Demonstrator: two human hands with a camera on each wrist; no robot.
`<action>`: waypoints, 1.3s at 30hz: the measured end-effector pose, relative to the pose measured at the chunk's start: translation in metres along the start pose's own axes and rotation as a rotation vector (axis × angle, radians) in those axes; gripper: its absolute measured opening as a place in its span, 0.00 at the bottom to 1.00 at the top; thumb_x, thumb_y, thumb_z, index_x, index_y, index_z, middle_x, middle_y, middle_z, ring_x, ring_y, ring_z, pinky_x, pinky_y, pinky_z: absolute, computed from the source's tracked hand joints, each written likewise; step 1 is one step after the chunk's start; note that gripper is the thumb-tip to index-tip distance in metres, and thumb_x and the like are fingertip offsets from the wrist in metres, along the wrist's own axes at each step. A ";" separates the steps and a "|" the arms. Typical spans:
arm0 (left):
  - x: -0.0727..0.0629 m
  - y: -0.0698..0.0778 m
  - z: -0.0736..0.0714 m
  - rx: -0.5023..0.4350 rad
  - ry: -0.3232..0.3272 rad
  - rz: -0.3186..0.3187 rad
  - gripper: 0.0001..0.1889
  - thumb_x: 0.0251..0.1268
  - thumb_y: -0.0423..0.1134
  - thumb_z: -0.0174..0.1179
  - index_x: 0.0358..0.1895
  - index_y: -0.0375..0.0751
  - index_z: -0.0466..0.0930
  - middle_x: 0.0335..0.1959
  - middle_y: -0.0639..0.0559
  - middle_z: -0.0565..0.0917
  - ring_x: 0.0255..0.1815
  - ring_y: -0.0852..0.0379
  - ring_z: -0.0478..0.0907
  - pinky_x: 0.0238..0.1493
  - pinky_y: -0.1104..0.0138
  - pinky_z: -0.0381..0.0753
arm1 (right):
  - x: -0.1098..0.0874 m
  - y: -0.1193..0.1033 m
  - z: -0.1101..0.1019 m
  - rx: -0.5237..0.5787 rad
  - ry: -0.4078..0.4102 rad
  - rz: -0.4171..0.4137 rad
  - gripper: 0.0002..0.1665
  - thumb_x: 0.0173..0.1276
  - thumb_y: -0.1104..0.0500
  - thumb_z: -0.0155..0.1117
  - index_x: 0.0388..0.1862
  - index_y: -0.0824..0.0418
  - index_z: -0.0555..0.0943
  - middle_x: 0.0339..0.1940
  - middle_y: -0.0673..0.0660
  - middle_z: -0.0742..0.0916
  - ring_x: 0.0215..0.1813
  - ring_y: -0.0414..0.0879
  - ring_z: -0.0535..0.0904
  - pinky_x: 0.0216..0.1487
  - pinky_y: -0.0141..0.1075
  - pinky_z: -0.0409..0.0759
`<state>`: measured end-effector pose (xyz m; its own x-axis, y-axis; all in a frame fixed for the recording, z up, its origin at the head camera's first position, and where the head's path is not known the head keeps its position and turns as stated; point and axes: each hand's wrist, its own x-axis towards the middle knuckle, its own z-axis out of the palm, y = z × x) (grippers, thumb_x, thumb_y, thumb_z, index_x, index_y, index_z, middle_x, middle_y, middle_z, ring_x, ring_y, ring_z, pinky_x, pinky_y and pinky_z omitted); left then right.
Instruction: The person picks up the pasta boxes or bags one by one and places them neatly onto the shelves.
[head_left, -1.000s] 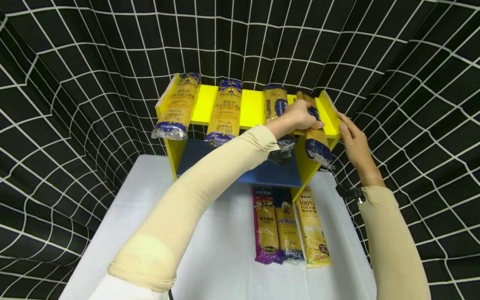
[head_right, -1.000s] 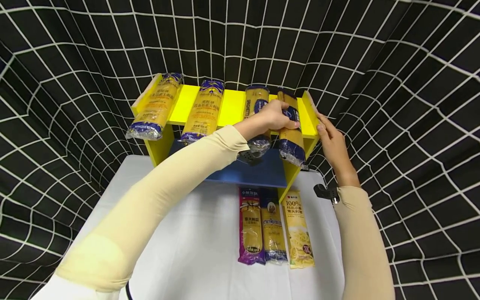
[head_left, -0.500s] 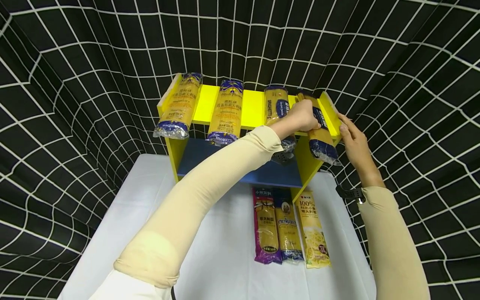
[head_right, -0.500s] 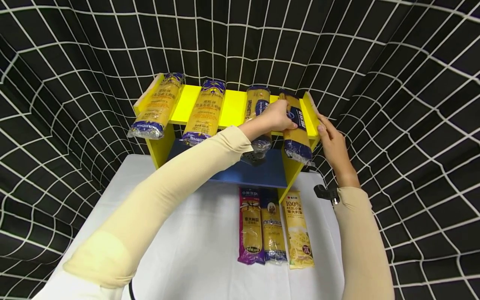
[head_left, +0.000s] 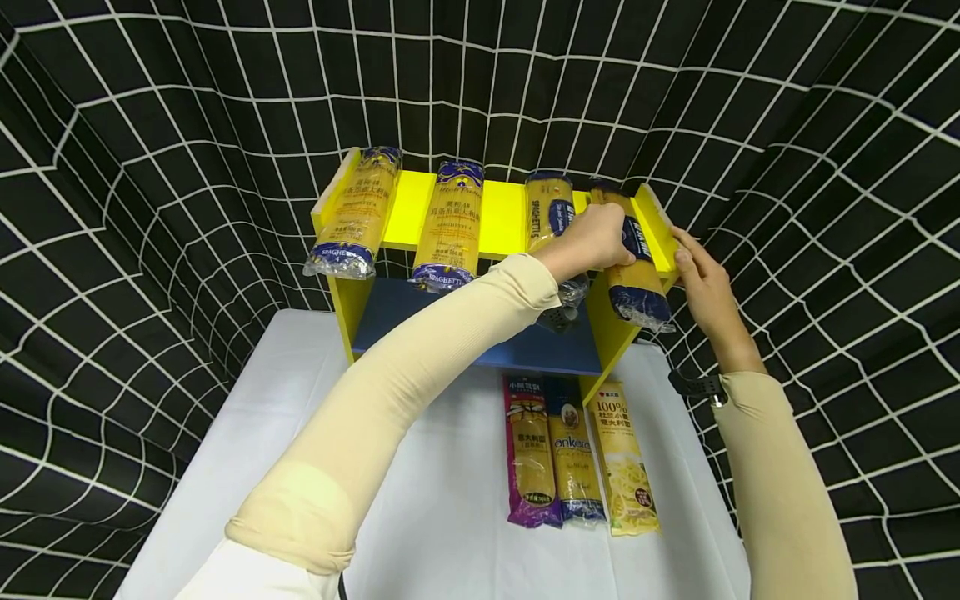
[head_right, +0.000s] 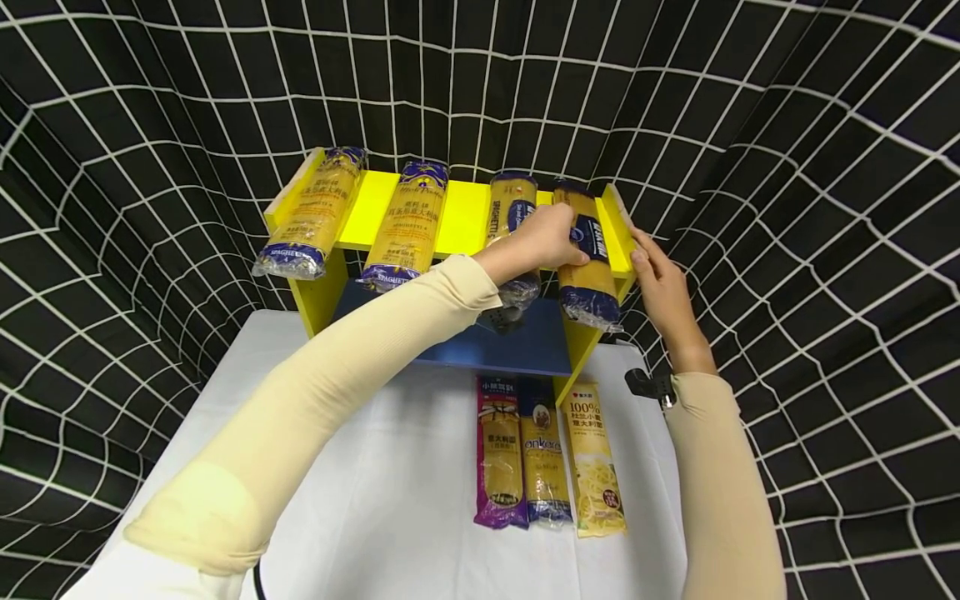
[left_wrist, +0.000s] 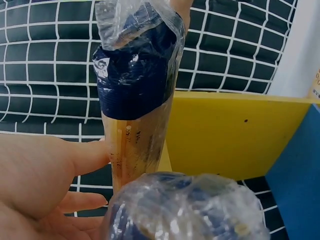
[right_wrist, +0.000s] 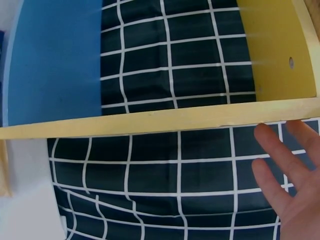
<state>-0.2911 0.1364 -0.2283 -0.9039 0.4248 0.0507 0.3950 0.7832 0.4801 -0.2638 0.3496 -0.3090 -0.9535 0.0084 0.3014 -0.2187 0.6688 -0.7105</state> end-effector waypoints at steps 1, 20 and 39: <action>0.000 0.000 0.000 -0.004 0.001 0.000 0.19 0.63 0.50 0.67 0.51 0.44 0.78 0.42 0.54 0.82 0.36 0.62 0.77 0.32 0.76 0.74 | 0.000 0.000 0.000 0.003 -0.001 0.002 0.29 0.82 0.45 0.39 0.79 0.40 0.59 0.74 0.64 0.70 0.50 0.29 0.72 0.49 0.17 0.71; -0.011 -0.015 -0.019 0.053 -0.014 0.123 0.33 0.65 0.54 0.64 0.70 0.46 0.69 0.66 0.54 0.77 0.61 0.60 0.75 0.59 0.72 0.75 | -0.001 -0.003 0.001 0.004 -0.002 0.004 0.29 0.82 0.44 0.38 0.79 0.40 0.58 0.74 0.65 0.70 0.52 0.31 0.72 0.48 0.15 0.69; -0.048 -0.022 -0.003 0.281 -0.149 0.177 0.42 0.58 0.73 0.57 0.73 0.56 0.65 0.54 0.61 0.81 0.60 0.53 0.59 0.77 0.44 0.43 | -0.002 -0.003 0.002 0.017 0.022 -0.019 0.29 0.82 0.45 0.39 0.79 0.45 0.59 0.68 0.67 0.74 0.48 0.26 0.72 0.48 0.14 0.70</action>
<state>-0.2571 0.0972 -0.2386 -0.7919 0.6101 -0.0266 0.5916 0.7772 0.2144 -0.2620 0.3463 -0.3087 -0.9445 0.0126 0.3283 -0.2399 0.6564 -0.7152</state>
